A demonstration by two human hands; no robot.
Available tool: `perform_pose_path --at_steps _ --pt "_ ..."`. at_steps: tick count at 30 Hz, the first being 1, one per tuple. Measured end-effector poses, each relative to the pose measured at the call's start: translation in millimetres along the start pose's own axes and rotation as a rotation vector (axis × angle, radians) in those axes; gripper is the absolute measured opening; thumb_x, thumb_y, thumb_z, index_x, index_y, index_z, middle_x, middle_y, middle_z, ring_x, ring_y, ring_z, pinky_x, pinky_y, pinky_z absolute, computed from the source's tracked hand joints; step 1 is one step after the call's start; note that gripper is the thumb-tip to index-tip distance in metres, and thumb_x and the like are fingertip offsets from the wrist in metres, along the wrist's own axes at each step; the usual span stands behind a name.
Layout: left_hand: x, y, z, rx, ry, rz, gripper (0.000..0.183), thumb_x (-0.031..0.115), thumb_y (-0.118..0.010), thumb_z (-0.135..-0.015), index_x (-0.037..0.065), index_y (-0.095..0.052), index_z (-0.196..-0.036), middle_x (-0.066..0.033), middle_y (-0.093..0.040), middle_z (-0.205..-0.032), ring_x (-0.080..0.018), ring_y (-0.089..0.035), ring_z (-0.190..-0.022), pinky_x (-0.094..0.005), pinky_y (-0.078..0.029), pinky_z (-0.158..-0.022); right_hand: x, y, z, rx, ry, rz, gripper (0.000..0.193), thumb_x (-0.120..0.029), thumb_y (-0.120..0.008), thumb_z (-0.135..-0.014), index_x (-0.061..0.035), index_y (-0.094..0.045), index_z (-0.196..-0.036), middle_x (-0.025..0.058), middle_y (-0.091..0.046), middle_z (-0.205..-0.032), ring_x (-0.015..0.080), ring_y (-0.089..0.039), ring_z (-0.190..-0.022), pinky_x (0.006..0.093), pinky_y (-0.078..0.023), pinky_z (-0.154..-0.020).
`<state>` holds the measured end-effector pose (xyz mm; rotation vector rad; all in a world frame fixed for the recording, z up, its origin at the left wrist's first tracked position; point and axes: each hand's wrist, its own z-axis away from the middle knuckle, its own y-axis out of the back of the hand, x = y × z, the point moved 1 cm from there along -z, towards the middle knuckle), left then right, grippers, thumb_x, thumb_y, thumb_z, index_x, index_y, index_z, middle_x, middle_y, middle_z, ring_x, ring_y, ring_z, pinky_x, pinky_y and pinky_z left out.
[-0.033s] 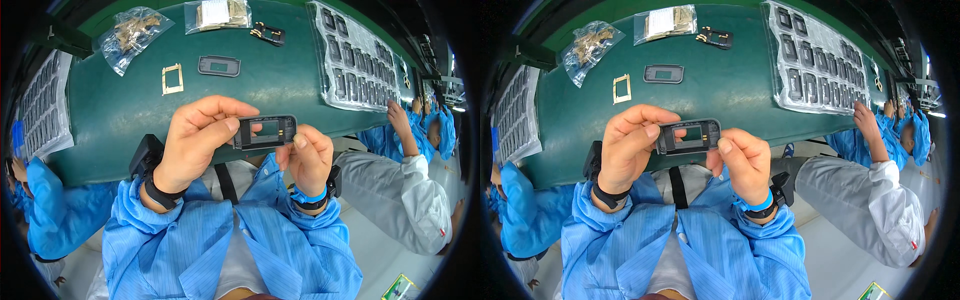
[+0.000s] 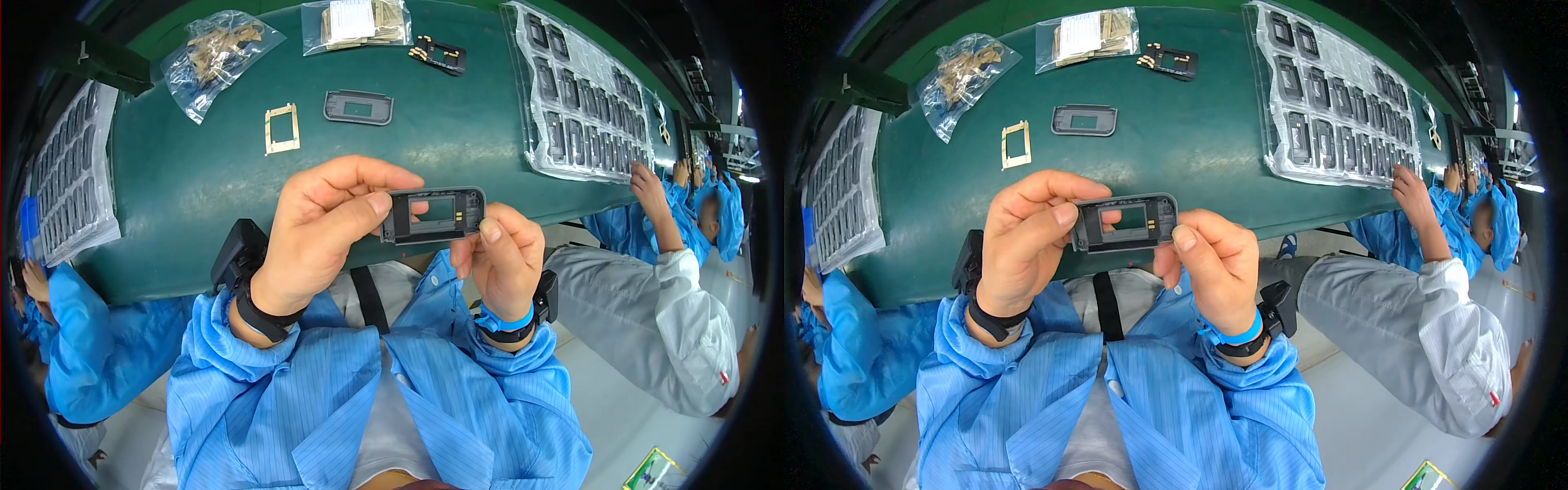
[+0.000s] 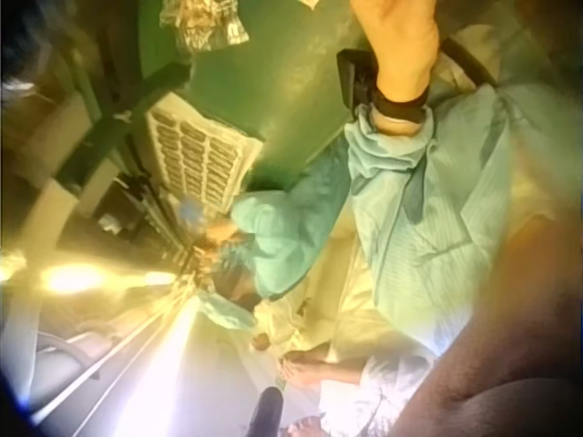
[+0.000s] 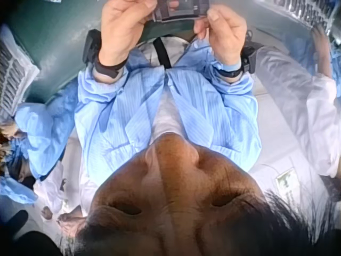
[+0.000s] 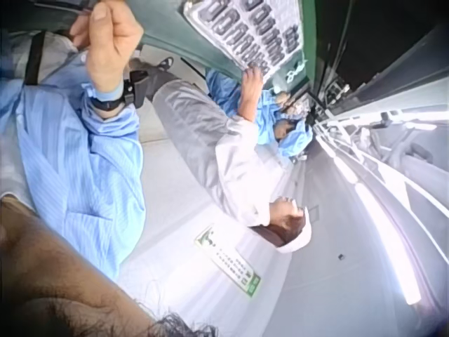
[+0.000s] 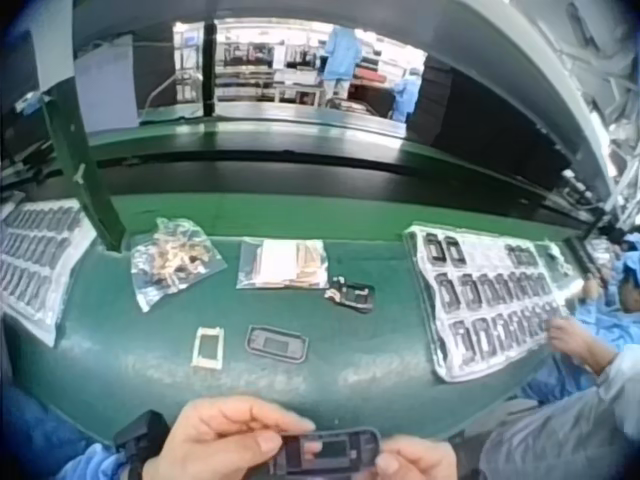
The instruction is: Manually assemble and inspect small electronic plastic and metal components at a factory workbench.
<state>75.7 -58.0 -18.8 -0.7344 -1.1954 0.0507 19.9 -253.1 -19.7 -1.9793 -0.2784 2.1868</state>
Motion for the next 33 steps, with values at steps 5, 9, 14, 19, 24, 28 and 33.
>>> perform_pose_path --at_steps 5,9,14,19,24,28,33 --pt "-4.3 -1.7 -1.3 -0.039 -0.080 -0.011 0.023 0.005 -0.052 -0.088 -0.006 -0.057 -0.107 -0.0150 -0.064 -0.099 -0.0194 -0.064 -0.093 -0.0298 -0.052 -0.083 0.1 2.8 1.8 -0.006 0.011 -0.010 0.024 -0.014 -0.049 -0.094 0.0054 -0.062 -0.093 0.0081 -0.060 -0.066 0.0096 -0.052 -0.054 0.0224 -0.041 -0.049" --pt "-5.3 0.5 0.4 -0.027 -0.085 0.012 0.023 0.003 -0.055 -0.086 -0.006 -0.057 -0.107 -0.0149 -0.064 -0.100 -0.0189 -0.064 -0.093 -0.0298 -0.052 -0.084 3.2 0.5 2.4 -0.012 0.022 0.008 0.023 -0.014 -0.049 -0.093 0.0052 -0.062 -0.093 0.0080 -0.060 -0.066 0.0097 -0.052 -0.054 0.0225 -0.041 -0.049" --pt "-6.7 -0.5 0.4 0.003 -0.138 0.003 0.019 0.002 -0.054 -0.088 -0.006 -0.058 -0.105 -0.0139 -0.065 -0.098 -0.0181 -0.064 -0.092 -0.0293 -0.051 -0.083 5.5 -1.0 2.6 -0.006 0.039 0.015 0.023 -0.014 -0.049 -0.093 0.0048 -0.062 -0.093 0.0075 -0.061 -0.067 0.0094 -0.052 -0.054 0.0222 -0.041 -0.049" --pt "-5.3 1.9 0.1 0.020 -0.104 -0.040 0.017 0.003 -0.052 -0.090 -0.006 -0.058 -0.104 -0.0136 -0.065 -0.095 -0.0179 -0.064 -0.091 -0.0288 -0.051 -0.081 5.7 -1.4 3.2 -0.016 0.048 0.038 0.022 -0.013 -0.049 -0.093 0.0048 -0.062 -0.093 0.0073 -0.061 -0.068 0.0085 -0.052 -0.055 0.0216 -0.041 -0.050" --pt "-3.4 2.7 1.0 0.008 -0.083 -0.074 0.018 0.004 -0.050 -0.091 -0.006 -0.058 -0.104 -0.0139 -0.065 -0.096 -0.0183 -0.064 -0.092 -0.0291 -0.052 -0.082 2.8 -4.5 4.3 -0.007 0.036 0.028 0.022 -0.012 -0.049 -0.093 0.0054 -0.062 -0.093 0.0076 -0.061 -0.068 0.0085 -0.052 -0.055 0.0214 -0.041 -0.050" --pt "0.2 -1.1 5.2 -0.016 -0.016 0.020 0.030 0.007 -0.053 -0.090 -0.006 -0.052 -0.116 -0.0163 -0.063 -0.104 -0.0194 -0.063 -0.095 -0.0281 -0.053 -0.078 -0.5 -8.3 6.8 0.007 -0.015 -0.024 0.024 -0.013 -0.047 -0.094 0.0065 -0.061 -0.095 0.0086 -0.061 -0.068 0.0094 -0.052 -0.055 0.0216 -0.042 -0.050" --pt "-4.5 0.6 10.5 -0.189 -0.090 0.097 0.054 0.013 -0.059 -0.087 -0.005 -0.038 -0.132 -0.0189 -0.060 -0.110 -0.0201 -0.062 -0.098 -0.0255 -0.055 -0.075 -1.4 -9.7 8.8 -0.005 -0.035 -0.121 0.028 -0.016 -0.045 -0.094 0.0067 -0.061 -0.094 0.0096 -0.061 -0.068 0.0106 -0.052 -0.054 0.0224 -0.042 -0.049"
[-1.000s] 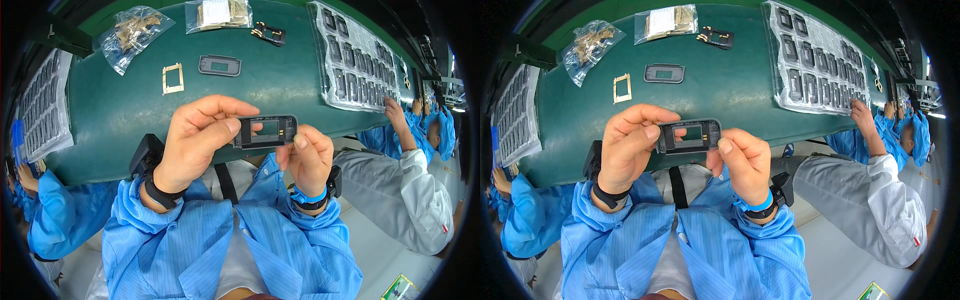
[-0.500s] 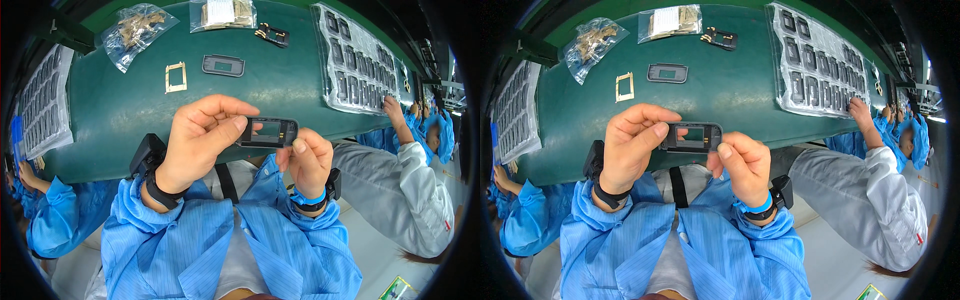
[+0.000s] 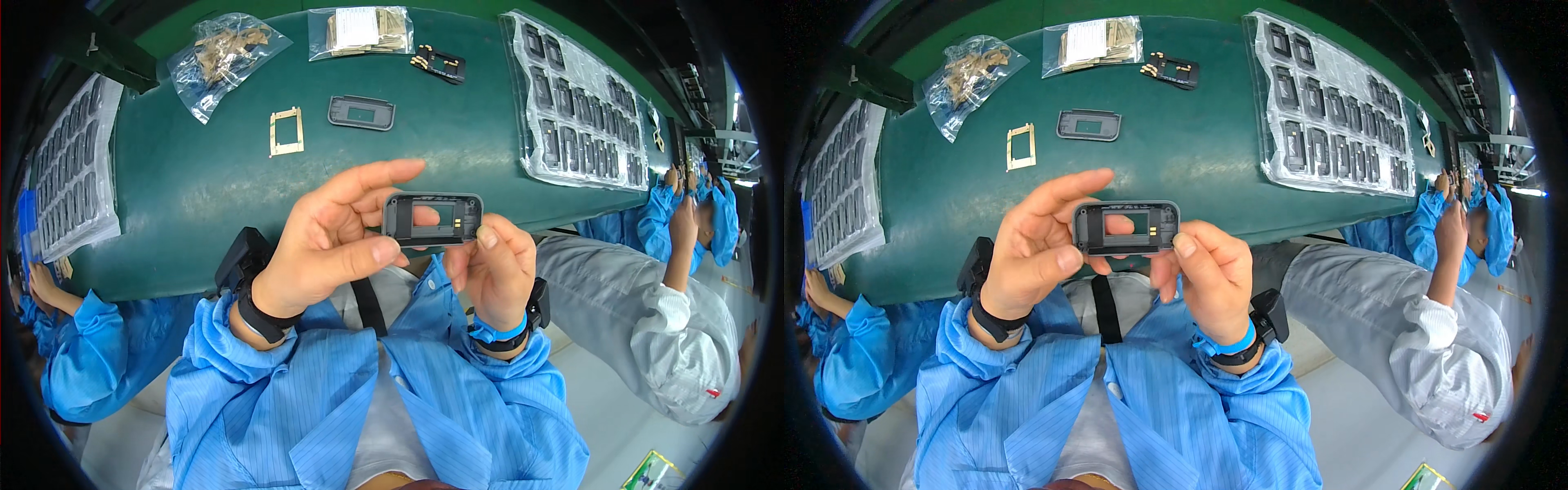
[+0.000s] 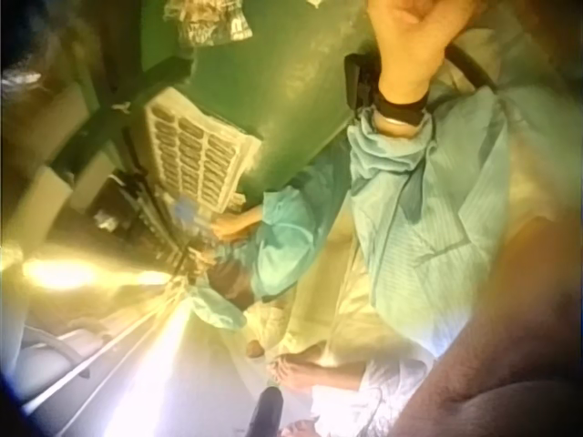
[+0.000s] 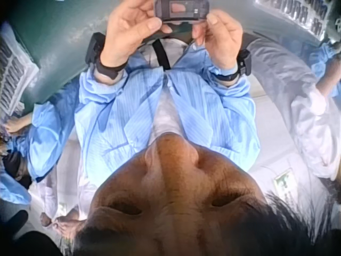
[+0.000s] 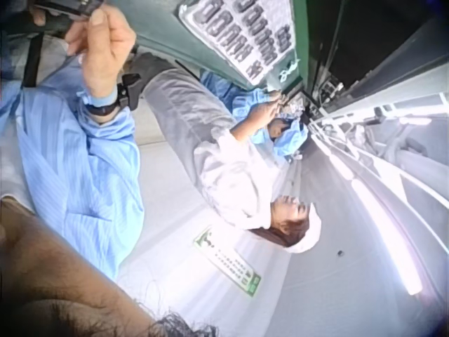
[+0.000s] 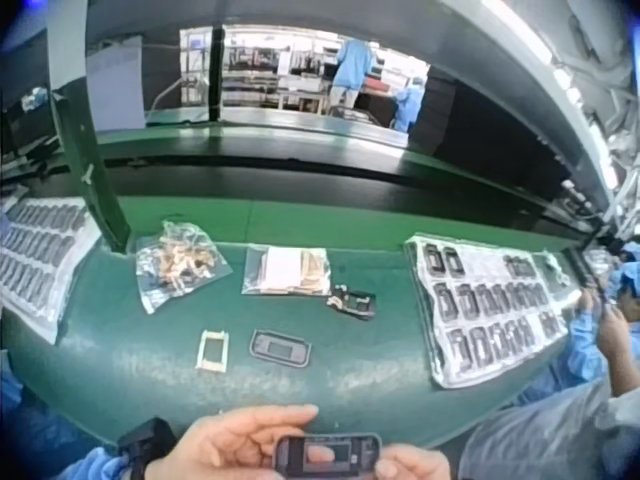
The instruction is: Manually assemble and inspect small electronic plastic and metal components at a factory workbench.
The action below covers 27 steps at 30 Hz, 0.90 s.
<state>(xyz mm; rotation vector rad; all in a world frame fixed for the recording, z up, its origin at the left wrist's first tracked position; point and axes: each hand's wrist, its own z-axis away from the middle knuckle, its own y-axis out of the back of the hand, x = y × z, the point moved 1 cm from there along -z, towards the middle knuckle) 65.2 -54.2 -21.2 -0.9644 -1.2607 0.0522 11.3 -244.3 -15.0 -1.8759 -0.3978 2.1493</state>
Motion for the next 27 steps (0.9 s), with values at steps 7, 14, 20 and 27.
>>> perform_pose_path --at_steps 7,14,20,27 --pt "-1.2 -3.0 5.4 0.035 0.014 -0.009 0.062 0.021 -0.067 -0.084 -0.005 -0.038 -0.132 -0.0180 -0.061 -0.108 -0.0179 -0.064 -0.091 -0.0241 -0.054 -0.075 -5.5 -6.1 8.5 -0.043 -0.160 0.033 0.028 -0.019 -0.047 -0.094 0.0043 -0.062 -0.089 0.0078 -0.061 -0.068 0.0095 -0.053 -0.054 0.0214 -0.042 -0.049" --pt "-2.1 -7.9 13.2 0.062 0.031 0.042 0.062 0.035 -0.066 -0.084 -0.006 -0.044 -0.124 -0.0129 -0.063 -0.094 -0.0143 -0.064 -0.076 -0.0218 -0.054 -0.066 -15.5 -1.0 18.4 -0.054 -0.108 0.285 0.016 -0.013 -0.058 -0.090 0.0023 -0.061 -0.094 0.0035 -0.060 -0.071 0.0054 -0.052 -0.060 0.0187 -0.041 -0.054" --pt "-8.3 -9.4 18.9 0.004 0.115 0.098 0.059 0.040 -0.062 -0.086 -0.006 -0.047 -0.120 -0.0095 -0.063 -0.086 -0.0105 -0.061 -0.069 -0.0190 -0.050 -0.059 -28.2 -7.3 10.6 -0.013 -0.011 0.257 0.016 -0.005 -0.059 -0.088 0.0032 -0.059 -0.101 0.0005 -0.059 -0.077 0.0035 -0.051 -0.067 0.0182 -0.041 -0.059" --pt "-11.6 -12.9 24.6 0.027 0.148 0.055 0.054 0.038 -0.059 -0.089 -0.005 -0.049 -0.118 -0.0064 -0.063 -0.080 -0.0067 -0.059 -0.066 -0.0155 -0.046 -0.053 -19.3 -21.5 8.7 -0.121 -0.133 0.188 0.014 -0.010 -0.058 -0.090 0.0030 -0.060 -0.096 0.0030 -0.062 -0.080 0.0059 -0.055 -0.068 0.0193 -0.044 -0.059"
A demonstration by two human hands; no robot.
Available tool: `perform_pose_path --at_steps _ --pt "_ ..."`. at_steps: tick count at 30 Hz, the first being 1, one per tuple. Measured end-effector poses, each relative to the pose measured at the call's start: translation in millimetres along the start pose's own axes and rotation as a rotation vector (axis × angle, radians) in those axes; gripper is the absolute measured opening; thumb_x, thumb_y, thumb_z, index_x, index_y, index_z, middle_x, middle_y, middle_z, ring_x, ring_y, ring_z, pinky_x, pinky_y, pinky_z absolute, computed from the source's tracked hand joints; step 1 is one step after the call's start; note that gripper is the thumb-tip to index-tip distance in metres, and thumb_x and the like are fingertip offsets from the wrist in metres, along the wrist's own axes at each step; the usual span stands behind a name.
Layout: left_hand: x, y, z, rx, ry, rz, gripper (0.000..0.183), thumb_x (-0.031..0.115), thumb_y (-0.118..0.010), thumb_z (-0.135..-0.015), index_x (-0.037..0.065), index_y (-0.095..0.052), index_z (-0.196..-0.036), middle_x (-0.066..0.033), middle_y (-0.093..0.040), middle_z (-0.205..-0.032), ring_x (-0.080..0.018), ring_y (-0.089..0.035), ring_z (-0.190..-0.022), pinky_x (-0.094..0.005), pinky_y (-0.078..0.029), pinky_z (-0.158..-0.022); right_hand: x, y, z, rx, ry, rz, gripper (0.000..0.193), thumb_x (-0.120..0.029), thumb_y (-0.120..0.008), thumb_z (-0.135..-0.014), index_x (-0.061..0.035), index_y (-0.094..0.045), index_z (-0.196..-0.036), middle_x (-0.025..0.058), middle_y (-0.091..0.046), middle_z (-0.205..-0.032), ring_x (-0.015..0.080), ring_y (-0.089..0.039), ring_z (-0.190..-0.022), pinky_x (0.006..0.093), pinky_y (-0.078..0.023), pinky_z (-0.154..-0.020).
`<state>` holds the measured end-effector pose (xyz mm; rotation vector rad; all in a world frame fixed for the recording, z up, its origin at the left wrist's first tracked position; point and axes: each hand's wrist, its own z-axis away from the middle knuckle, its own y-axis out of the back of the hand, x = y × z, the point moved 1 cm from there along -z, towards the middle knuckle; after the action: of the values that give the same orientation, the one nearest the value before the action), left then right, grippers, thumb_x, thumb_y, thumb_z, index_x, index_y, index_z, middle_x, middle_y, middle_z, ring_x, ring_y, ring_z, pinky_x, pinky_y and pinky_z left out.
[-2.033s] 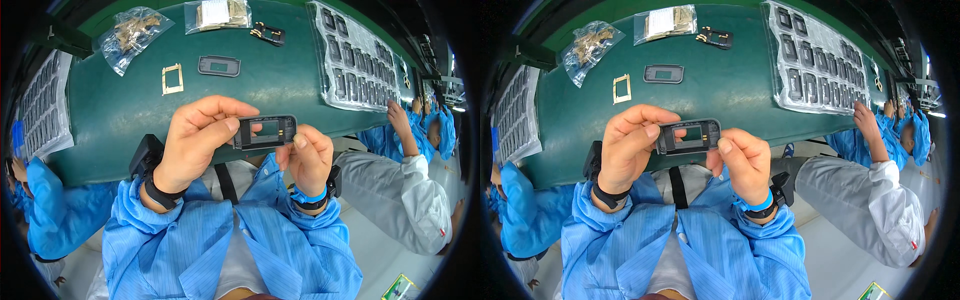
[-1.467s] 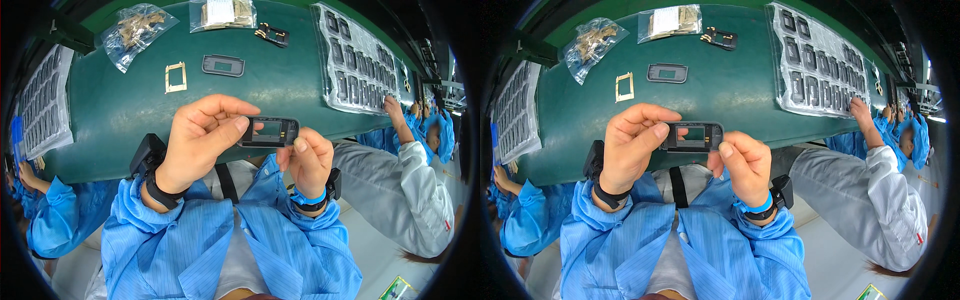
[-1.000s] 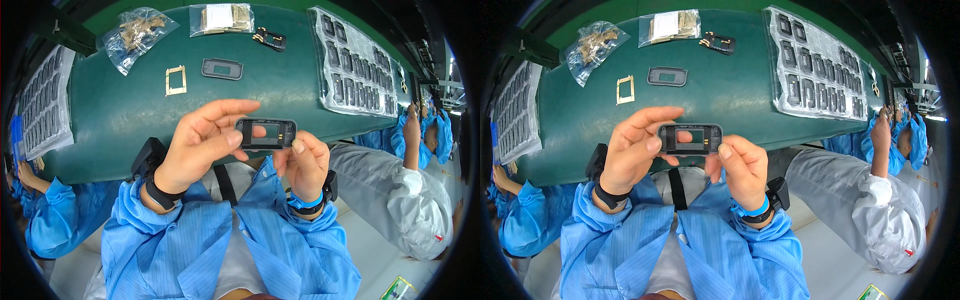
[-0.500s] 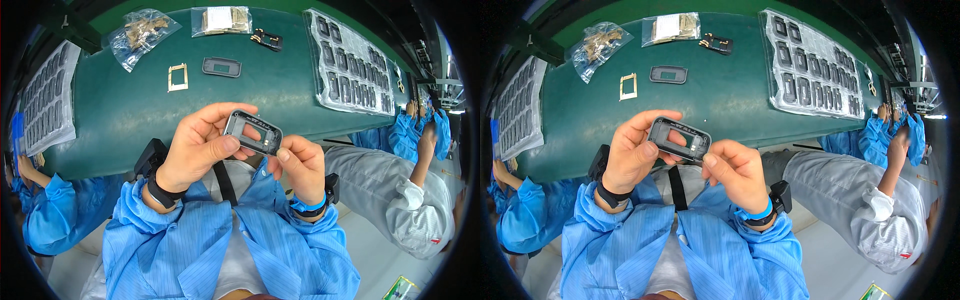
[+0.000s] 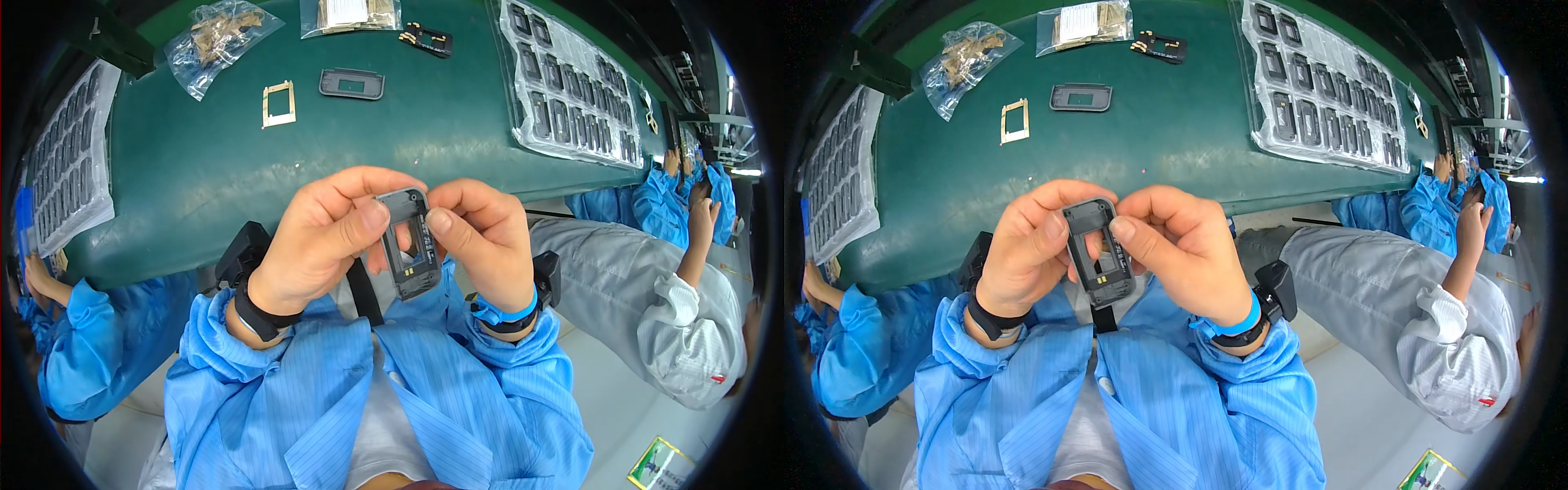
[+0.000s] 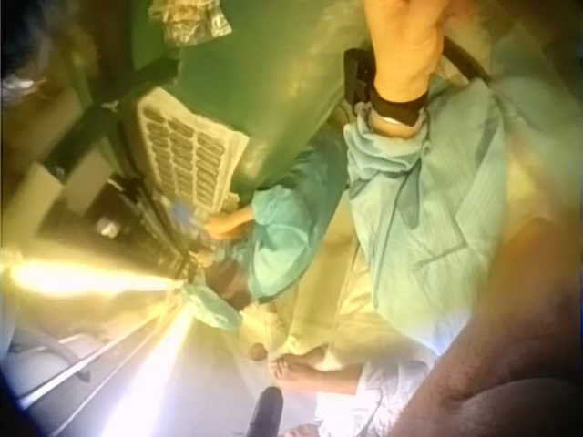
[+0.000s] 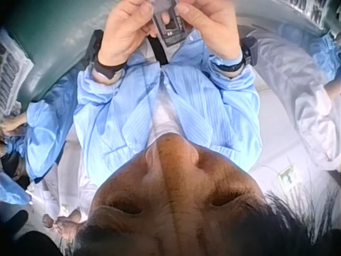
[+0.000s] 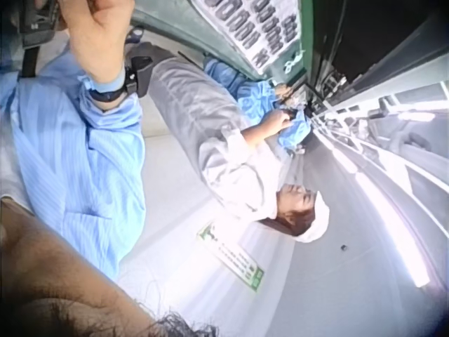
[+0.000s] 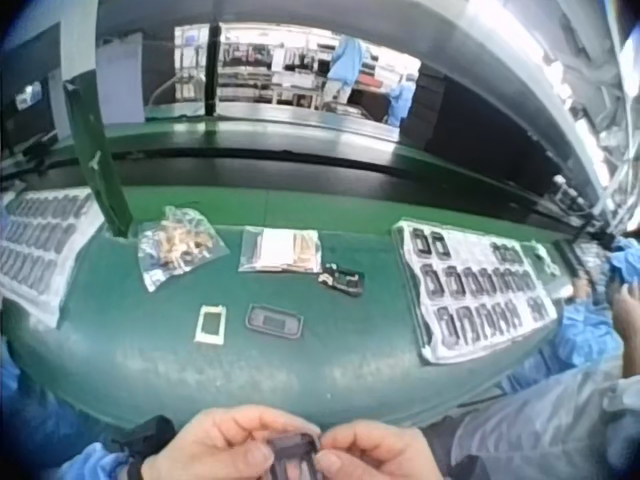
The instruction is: Manually assemble and inspect small electronic plastic and metal components at a factory workbench.
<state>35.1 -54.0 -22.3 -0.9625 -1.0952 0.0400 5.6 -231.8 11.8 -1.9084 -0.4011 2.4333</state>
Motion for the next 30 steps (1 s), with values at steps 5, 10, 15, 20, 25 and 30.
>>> perform_pose_path --at_steps 5,10,15,20,25,30 --pt "3.5 -1.5 1.0 0.034 0.015 0.009 0.048 0.036 -0.057 -0.091 -0.004 -0.051 -0.118 -0.0043 -0.063 -0.078 -0.0058 -0.058 -0.063 -0.0151 -0.044 -0.051 8.3 5.7 -1.9 -0.057 -0.062 -0.089 0.017 -0.014 -0.055 -0.092 0.0026 -0.061 -0.092 0.0034 -0.061 -0.075 0.0076 -0.055 -0.062 0.0205 -0.044 -0.053" --pt "5.6 -0.3 0.6 0.043 0.012 -0.063 0.048 0.035 -0.058 -0.090 -0.004 -0.051 -0.118 -0.0044 -0.063 -0.078 -0.0055 -0.057 -0.063 -0.0159 -0.043 -0.051 10.0 9.2 -6.0 -0.098 -0.110 -0.131 0.020 -0.014 -0.052 -0.094 0.0030 -0.061 -0.091 0.0043 -0.060 -0.072 0.0083 -0.055 -0.059 0.0201 -0.044 -0.053" --pt "4.7 1.5 -1.9 0.048 0.019 -0.086 0.046 0.032 -0.059 -0.090 -0.004 -0.052 -0.118 -0.0047 -0.063 -0.078 -0.0051 -0.055 -0.063 -0.0160 -0.042 -0.052 8.1 8.5 -6.5 -0.073 -0.097 -0.079 0.019 -0.013 -0.052 -0.093 0.0031 -0.061 -0.090 0.0043 -0.060 -0.073 0.0080 -0.055 -0.057 0.0200 -0.044 -0.052" --pt "3.9 1.6 -3.5 0.050 0.001 -0.096 0.045 0.031 -0.059 -0.090 -0.004 -0.052 -0.117 -0.0049 -0.063 -0.077 -0.0053 -0.055 -0.062 -0.0165 -0.042 -0.052 10.1 9.3 -8.9 -0.067 -0.086 -0.059 0.019 -0.013 -0.053 -0.093 0.0031 -0.061 -0.089 0.0041 -0.060 -0.073 0.0076 -0.054 -0.058 0.0201 -0.044 -0.051" --pt "3.9 2.1 -3.0 0.042 0.001 -0.103 0.044 0.030 -0.060 -0.090 -0.004 -0.053 -0.117 -0.0051 -0.063 -0.077 -0.0053 -0.054 -0.062 -0.0166 -0.042 -0.053 10.2 9.1 -9.2 -0.059 -0.098 -0.047 0.018 -0.013 -0.054 -0.093 0.0026 -0.061 -0.087 0.0032 -0.060 -0.070 0.0071 -0.054 -0.057 0.0198 -0.043 -0.051" --pt "3.7 2.6 -2.8 0.030 -0.006 -0.109 0.043 0.030 -0.059 -0.090 -0.004 -0.053 -0.117 -0.0054 -0.063 -0.077 -0.0054 -0.055 -0.062 -0.0166 -0.042 -0.052 10.3 7.6 -10.5 -0.062 -0.121 -0.060 0.018 -0.013 -0.054 -0.092 0.0025 -0.061 -0.086 0.0033 -0.060 -0.070 0.0071 -0.054 -0.058 0.0199 -0.043 -0.050"
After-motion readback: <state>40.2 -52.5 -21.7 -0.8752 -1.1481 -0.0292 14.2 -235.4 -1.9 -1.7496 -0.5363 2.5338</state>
